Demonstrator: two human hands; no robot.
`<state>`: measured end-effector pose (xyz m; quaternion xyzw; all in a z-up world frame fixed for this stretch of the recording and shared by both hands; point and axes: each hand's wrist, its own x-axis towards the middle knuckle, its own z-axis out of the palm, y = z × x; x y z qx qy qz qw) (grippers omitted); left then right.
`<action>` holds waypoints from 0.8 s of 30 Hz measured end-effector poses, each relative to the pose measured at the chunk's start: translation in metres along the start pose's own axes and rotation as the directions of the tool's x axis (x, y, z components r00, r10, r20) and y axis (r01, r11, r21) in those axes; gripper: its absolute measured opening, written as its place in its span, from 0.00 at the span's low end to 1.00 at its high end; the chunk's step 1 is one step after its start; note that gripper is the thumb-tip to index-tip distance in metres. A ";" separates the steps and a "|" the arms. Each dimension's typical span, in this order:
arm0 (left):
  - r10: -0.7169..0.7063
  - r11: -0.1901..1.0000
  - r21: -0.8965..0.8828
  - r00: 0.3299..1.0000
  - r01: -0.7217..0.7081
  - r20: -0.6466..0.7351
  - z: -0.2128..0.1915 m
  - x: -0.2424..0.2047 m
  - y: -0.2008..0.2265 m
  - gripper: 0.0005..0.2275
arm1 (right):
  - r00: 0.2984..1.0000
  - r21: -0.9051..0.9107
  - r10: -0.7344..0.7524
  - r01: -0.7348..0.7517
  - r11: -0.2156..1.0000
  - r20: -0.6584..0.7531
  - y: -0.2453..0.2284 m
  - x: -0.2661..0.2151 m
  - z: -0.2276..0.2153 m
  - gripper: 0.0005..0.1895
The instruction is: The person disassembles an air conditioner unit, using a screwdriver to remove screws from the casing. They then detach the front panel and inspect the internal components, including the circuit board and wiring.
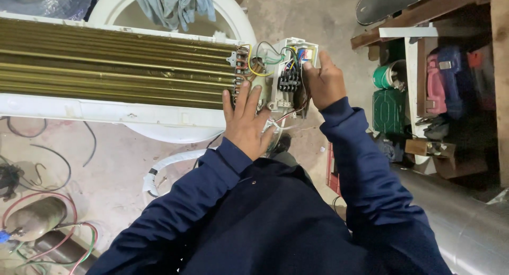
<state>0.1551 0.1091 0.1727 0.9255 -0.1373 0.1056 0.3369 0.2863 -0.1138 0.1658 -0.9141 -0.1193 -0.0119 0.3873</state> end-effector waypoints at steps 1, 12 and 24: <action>0.001 1.000 -0.002 1.000 -0.001 0.002 0.002 0.002 0.001 0.18 | 1.000 -0.001 0.003 -0.003 1.000 -0.001 0.002 0.000 0.000 0.09; 0.187 0.981 -0.055 0.982 -0.187 0.008 -0.005 0.005 -0.035 0.09 | 0.973 0.197 0.226 -0.229 0.953 0.038 -0.003 -0.007 0.006 0.18; 0.231 0.973 -0.016 0.972 -0.231 -0.037 -0.002 0.028 -0.055 0.09 | 0.983 -0.055 0.082 -0.092 0.994 -0.162 0.020 -0.033 0.040 0.14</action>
